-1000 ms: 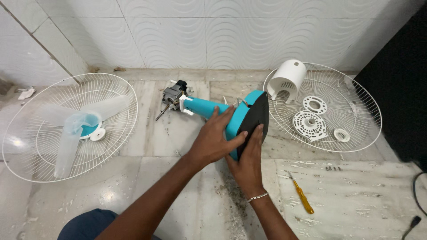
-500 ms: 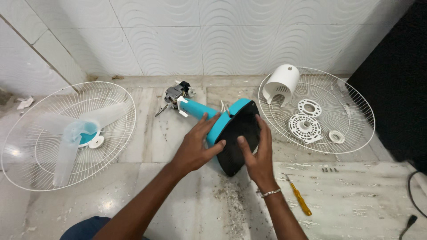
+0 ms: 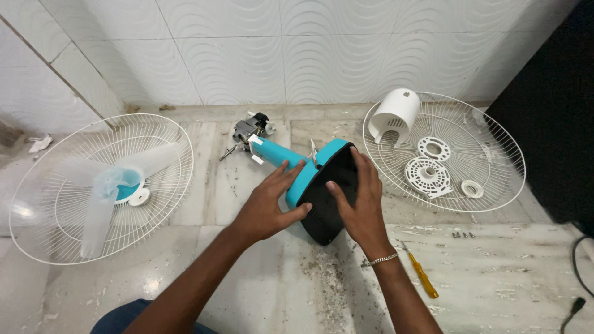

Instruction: The person assembles a table fan by attaching the motor housing to the base, securing it with a screwdriver, and fitting the rear plastic cover and motor cage. The person uses a screwdriver to fasten the base and aligns the components by hand.

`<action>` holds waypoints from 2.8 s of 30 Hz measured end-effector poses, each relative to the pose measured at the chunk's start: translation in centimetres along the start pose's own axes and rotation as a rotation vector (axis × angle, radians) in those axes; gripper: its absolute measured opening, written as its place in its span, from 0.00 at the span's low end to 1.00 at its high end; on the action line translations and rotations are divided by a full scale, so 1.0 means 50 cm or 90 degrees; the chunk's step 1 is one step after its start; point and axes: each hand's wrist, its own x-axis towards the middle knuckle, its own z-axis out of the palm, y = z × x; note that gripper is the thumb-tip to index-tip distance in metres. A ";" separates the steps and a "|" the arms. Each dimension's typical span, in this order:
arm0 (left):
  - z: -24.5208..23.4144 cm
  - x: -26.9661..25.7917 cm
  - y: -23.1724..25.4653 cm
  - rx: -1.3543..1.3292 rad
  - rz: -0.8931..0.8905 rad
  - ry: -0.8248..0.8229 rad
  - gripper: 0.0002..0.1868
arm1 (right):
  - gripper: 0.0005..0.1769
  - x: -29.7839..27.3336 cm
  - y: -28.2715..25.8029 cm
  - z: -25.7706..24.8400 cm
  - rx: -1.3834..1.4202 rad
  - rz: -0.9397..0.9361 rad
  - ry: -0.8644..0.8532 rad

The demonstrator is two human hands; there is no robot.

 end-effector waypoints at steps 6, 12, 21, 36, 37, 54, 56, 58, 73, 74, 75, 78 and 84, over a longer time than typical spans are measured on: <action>0.004 -0.004 -0.003 -0.002 0.005 0.012 0.44 | 0.42 -0.003 0.000 0.002 -0.002 0.004 0.000; 0.005 -0.002 -0.003 0.003 0.005 0.012 0.44 | 0.41 -0.001 0.005 0.003 -0.005 0.003 0.004; 0.014 -0.009 -0.007 -0.008 -0.001 0.024 0.43 | 0.39 0.003 -0.008 -0.019 0.029 0.005 -0.029; 0.016 0.003 0.016 -0.009 -0.078 0.011 0.49 | 0.18 0.031 0.005 -0.224 -0.237 -0.099 -0.112; 0.013 0.002 0.018 -0.021 -0.099 0.003 0.49 | 0.18 0.016 0.018 -0.237 -0.254 -0.077 -0.133; 0.057 -0.142 -0.118 0.023 -0.250 0.120 0.38 | 0.25 -0.064 0.138 -0.209 -0.284 0.019 -0.261; 0.053 -0.165 -0.144 0.002 -0.318 0.150 0.36 | 0.25 -0.068 0.141 -0.197 -0.301 -0.026 -0.256; 0.056 -0.160 -0.170 -0.055 -0.321 0.224 0.35 | 0.26 -0.072 0.141 -0.186 -0.289 -0.046 -0.236; 0.070 -0.138 -0.226 -0.090 -0.300 0.336 0.30 | 0.72 -0.099 0.019 -0.056 -0.026 0.090 -0.243; 0.070 -0.135 -0.231 -0.079 -0.289 0.337 0.30 | 0.77 -0.099 0.010 -0.042 -0.007 0.105 -0.242; 0.069 -0.127 -0.238 -0.043 -0.261 0.335 0.30 | 0.79 -0.097 0.004 -0.028 -0.005 0.113 -0.238; 0.064 -0.103 -0.268 0.060 -0.180 0.312 0.29 | 0.84 -0.091 -0.006 0.009 -0.007 0.129 -0.210; 0.024 -0.007 -0.356 0.289 -0.087 0.218 0.36 | 0.80 -0.077 0.004 0.039 -0.014 0.109 -0.166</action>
